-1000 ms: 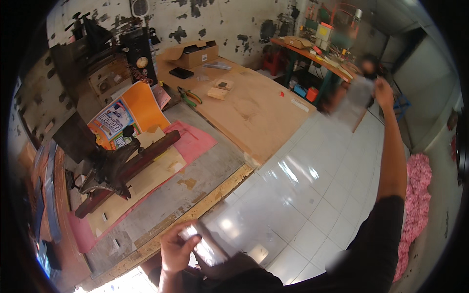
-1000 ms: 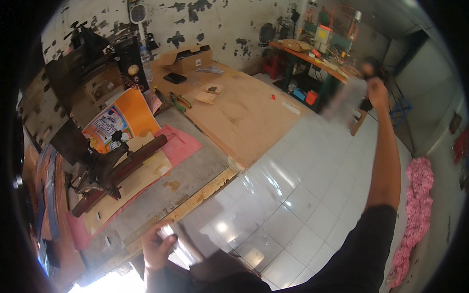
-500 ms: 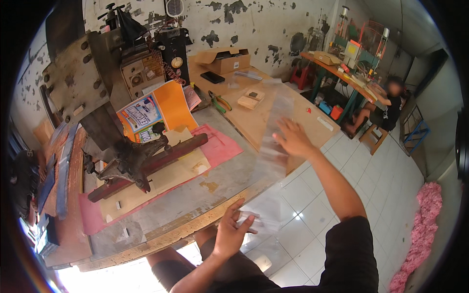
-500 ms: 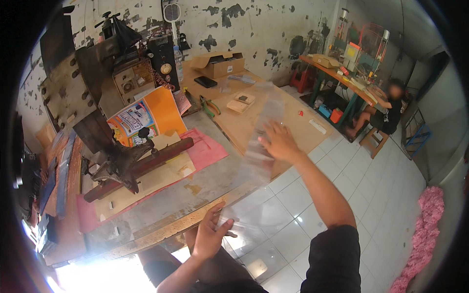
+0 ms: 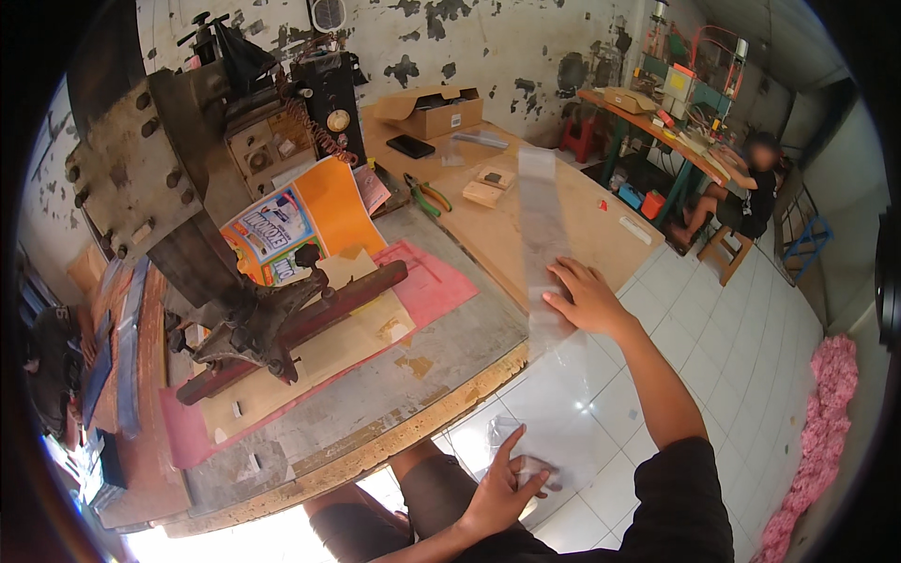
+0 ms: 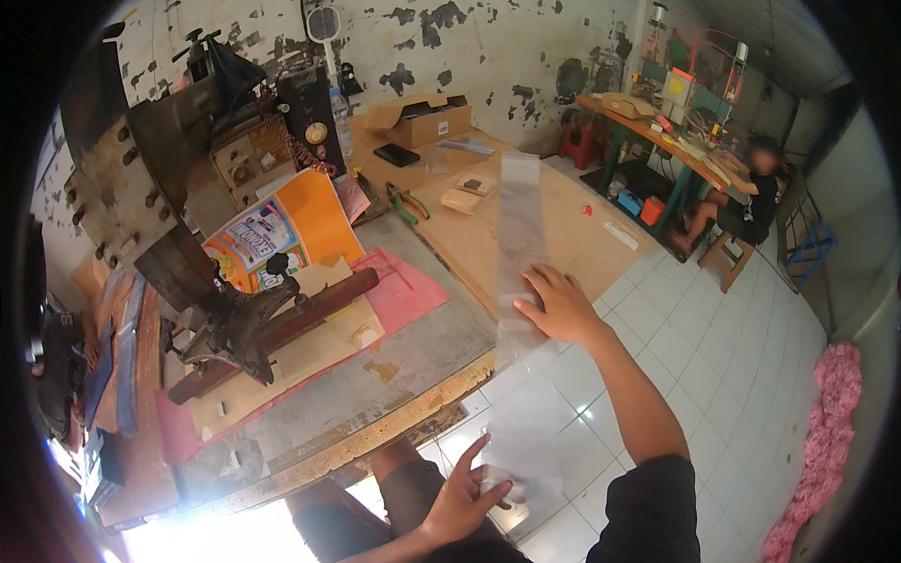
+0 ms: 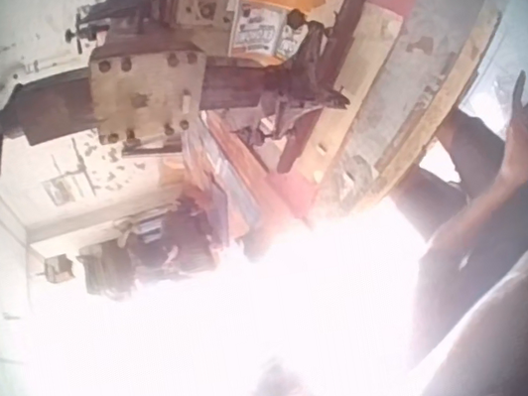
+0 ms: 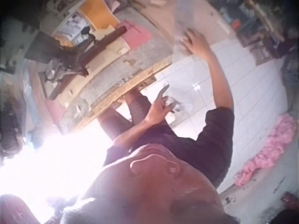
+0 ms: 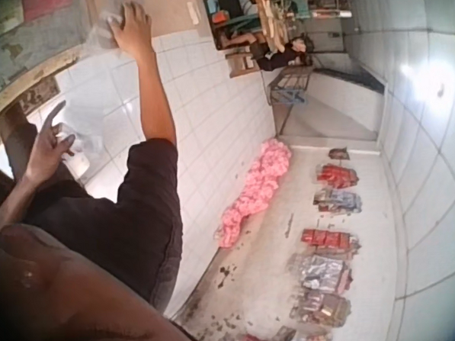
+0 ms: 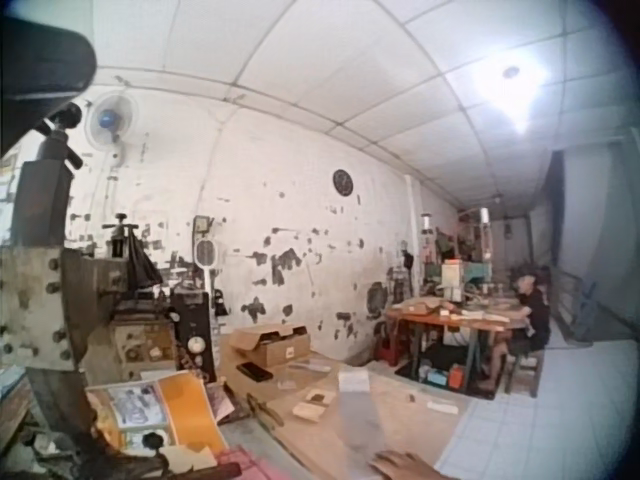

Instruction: The person sits on the floor in a workshop and handles a stack of translucent plastic sheets. They repeatedly pick up individual sheets, unfold them, and place them on a nearby table.

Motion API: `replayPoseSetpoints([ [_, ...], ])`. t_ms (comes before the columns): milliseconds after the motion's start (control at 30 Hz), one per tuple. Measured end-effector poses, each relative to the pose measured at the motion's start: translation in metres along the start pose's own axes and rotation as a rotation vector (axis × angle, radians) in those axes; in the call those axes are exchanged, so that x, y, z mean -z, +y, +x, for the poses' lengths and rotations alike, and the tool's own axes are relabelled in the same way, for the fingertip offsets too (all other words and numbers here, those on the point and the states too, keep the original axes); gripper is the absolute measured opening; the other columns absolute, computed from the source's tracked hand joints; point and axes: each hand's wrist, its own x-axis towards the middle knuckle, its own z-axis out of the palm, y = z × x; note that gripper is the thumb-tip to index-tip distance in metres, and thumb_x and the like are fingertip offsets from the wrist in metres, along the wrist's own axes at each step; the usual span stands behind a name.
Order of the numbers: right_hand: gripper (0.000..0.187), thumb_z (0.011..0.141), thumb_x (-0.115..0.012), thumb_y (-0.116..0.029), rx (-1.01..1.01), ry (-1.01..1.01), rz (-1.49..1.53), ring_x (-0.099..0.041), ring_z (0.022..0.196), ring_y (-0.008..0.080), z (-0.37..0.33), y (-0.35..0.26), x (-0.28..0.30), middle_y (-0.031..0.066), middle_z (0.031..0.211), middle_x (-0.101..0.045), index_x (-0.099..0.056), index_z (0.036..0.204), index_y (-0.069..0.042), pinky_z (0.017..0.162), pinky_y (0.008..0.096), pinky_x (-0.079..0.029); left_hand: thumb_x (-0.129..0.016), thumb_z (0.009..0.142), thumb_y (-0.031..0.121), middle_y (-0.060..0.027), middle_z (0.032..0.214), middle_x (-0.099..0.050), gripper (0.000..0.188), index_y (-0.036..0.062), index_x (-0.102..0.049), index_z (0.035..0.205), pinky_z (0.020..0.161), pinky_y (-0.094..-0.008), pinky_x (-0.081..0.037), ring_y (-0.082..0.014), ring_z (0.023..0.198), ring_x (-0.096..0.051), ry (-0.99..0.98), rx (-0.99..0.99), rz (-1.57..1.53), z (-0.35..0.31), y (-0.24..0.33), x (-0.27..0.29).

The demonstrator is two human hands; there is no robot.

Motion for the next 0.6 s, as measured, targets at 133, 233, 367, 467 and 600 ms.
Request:
replayPoseSetpoints([
  [133,0.058,0.101,-0.059,-0.049,0.012,0.039,0.033,-0.044,0.14,0.0338,-0.019,-0.005,0.005,0.0159,0.151,-0.046,-0.055,0.141,-0.008,0.119,0.0456,-0.031,-0.068,0.1,0.009,-0.0112,0.105,-0.071,0.089,0.0014,-0.004,0.162,0.074,-0.0228,-0.055,-0.0131,0.088,-0.072,-0.095,0.007,0.055,-0.015,-0.005,-0.005],
  [233,0.055,0.1,-0.06,-0.048,0.002,-0.04,0.056,-0.046,0.137,0.0337,-0.028,-0.021,0.02,0.0159,0.146,-0.05,-0.057,0.138,-0.008,0.118,0.0454,-0.033,-0.067,0.1,0.007,-0.0105,0.105,-0.071,0.09,0.0027,-0.002,0.162,0.076,-0.0233,-0.056,-0.012,0.088,-0.071,-0.166,0.022,0.097,-0.029,-0.005,-0.01],
  [367,0.059,0.101,-0.058,-0.048,0.0,0.085,0.07,-0.041,0.142,0.0348,-0.031,-0.007,0.008,0.0178,0.152,-0.046,-0.054,0.143,-0.008,0.119,0.0461,-0.031,-0.068,0.096,0.015,-0.0129,0.089,-0.073,0.042,0.0043,-0.048,0.132,0.068,-0.0343,-0.058,-0.0212,0.077,-0.072,-0.095,-0.037,0.015,-0.035,0.012,-0.022],
  [467,0.063,0.102,-0.055,-0.05,0.011,0.114,0.033,-0.037,0.147,0.0354,-0.009,0.019,-0.014,0.019,0.158,-0.04,-0.05,0.148,-0.008,0.121,0.0473,-0.028,-0.066,0.1,0.005,-0.0107,0.107,-0.071,0.09,0.0049,-0.001,0.163,0.08,-0.0246,-0.058,-0.0116,0.089,-0.07,-0.11,0.055,-0.018,-0.027,0.003,-0.015],
  [600,0.067,0.103,-0.049,-0.053,-0.016,0.036,0.007,-0.03,0.152,0.0354,0.028,0.035,-0.022,0.0197,0.164,-0.033,-0.044,0.154,-0.009,0.123,0.0499,-0.024,-0.064,0.101,0.004,-0.0128,0.112,-0.07,0.09,0.0054,0.001,0.163,0.08,-0.0264,-0.059,-0.0133,0.093,-0.071,-0.084,-0.006,-0.021,-0.019,0.001,-0.015],
])
